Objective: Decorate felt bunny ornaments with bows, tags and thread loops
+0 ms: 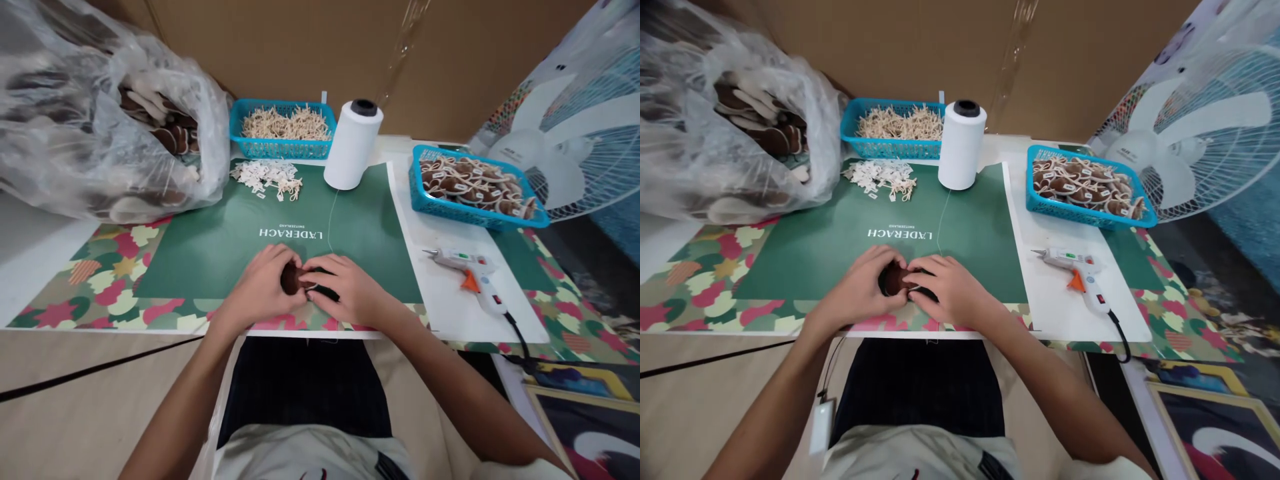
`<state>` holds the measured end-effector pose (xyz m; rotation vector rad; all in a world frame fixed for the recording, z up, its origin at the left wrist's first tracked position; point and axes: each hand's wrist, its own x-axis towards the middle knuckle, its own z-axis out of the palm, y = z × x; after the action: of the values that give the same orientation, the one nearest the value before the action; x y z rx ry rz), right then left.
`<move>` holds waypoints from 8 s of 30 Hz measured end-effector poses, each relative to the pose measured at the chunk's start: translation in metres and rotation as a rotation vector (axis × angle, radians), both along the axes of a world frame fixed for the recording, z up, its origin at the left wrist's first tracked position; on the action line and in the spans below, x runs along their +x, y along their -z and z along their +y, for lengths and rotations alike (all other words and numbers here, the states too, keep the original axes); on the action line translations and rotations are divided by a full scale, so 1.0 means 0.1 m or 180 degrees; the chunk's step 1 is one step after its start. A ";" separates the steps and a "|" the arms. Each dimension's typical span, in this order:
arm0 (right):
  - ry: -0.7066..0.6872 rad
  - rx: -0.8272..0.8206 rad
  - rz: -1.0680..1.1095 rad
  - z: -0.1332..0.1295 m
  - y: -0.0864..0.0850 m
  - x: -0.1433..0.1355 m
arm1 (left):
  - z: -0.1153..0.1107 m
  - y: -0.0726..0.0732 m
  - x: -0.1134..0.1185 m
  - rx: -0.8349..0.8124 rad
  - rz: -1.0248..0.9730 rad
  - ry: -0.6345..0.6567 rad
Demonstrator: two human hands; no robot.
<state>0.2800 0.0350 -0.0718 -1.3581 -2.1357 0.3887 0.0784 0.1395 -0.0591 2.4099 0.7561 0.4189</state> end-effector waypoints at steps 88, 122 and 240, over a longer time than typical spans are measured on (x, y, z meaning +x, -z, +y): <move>0.0675 0.0004 -0.0684 -0.31 -0.01 -0.17 | 0.00 -0.15 0.03 -0.0358 0.0001 0.0326; 0.0999 0.0112 -0.0183 -0.36 0.01 -0.22 | 0.03 -0.07 0.03 -0.0409 -0.0225 0.0514; 0.0899 0.0803 -0.0820 -0.95 -0.06 -0.03 | -1.22 0.05 -0.05 -0.2088 -0.1592 0.0540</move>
<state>0.2770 -0.0600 -0.0657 -1.5962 -2.0628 -0.1712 0.0735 0.0174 -0.0644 1.6421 0.3761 0.5685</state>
